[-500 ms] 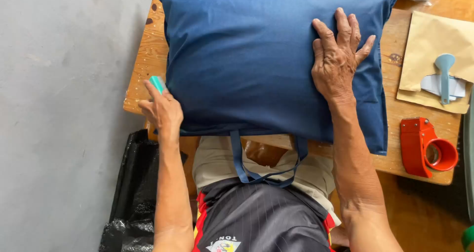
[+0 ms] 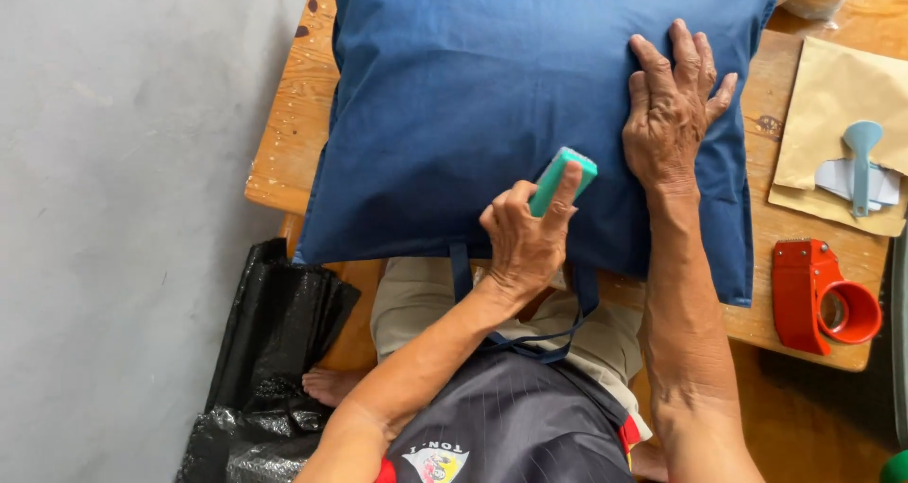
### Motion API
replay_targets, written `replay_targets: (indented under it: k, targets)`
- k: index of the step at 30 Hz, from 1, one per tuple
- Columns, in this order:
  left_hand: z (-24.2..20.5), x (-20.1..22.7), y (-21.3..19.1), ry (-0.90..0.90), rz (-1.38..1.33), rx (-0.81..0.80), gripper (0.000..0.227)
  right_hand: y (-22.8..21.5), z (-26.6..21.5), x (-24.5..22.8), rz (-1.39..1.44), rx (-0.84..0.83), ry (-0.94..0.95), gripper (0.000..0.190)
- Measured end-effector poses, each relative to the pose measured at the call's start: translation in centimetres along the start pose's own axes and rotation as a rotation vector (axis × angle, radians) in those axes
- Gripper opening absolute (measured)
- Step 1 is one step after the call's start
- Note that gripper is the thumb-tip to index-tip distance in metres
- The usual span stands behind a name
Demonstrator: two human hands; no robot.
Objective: A person rubs a small block over a blue tote bag before stuffing a white pillow inside it.
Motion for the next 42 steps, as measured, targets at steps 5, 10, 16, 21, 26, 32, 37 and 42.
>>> replay_targets:
  k: [5, 10, 16, 21, 26, 32, 37, 42]
  targets:
    - [-0.8, -10.0, -4.5, -0.250, 0.142, 0.068, 0.096, 0.1, 0.2, -0.2, 0.018, -0.016, -0.005, 0.033]
    - [-2.0, -19.9, -11.1, -0.597, 0.257, 0.128, 0.069, 0.5, -0.2, -0.1, 0.013, 0.006, 0.007, 0.034]
    - [2.8, -15.9, -12.4, -0.564, 0.126, 0.229, 0.059, 0.2, -0.6, 1.8, 0.303, 0.141, 0.016, 0.044]
    - [8.9, 1.8, -5.8, -0.051, -0.010, -0.051, 0.086, 0.0, -0.9, 3.8, 0.282, 0.273, -0.045, 0.033]
    - [10.9, 4.9, -0.8, 0.014, 0.191, -0.076, 0.072, 0.1, -0.9, 4.0, 0.012, 0.198, -0.046, 0.029]
    - [12.4, -8.6, -5.3, -0.250, 0.322, -0.132, 0.089, 0.2, -1.0, 3.1, 0.061, 0.112, 0.113, 0.034]
    - [11.6, -19.7, -8.1, -0.569, 0.342, -0.141, 0.079, 0.2, -1.1, 2.3, -0.013, 0.164, 0.053, 0.032]
    - [11.1, -23.5, -8.8, -0.902, -0.081, -0.353, 0.060, -1.3, -1.4, 1.8, -0.104, 0.047, 0.014, 0.033]
Point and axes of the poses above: each hand's wrist, its own z-axis towards the middle knuckle, its own y-axis out of the palm, x = y × z, the point moved 5 cm from there along z, towards the middle knuckle, and after that the axes turned 12 degrees about -x, right-handed, at the moved point
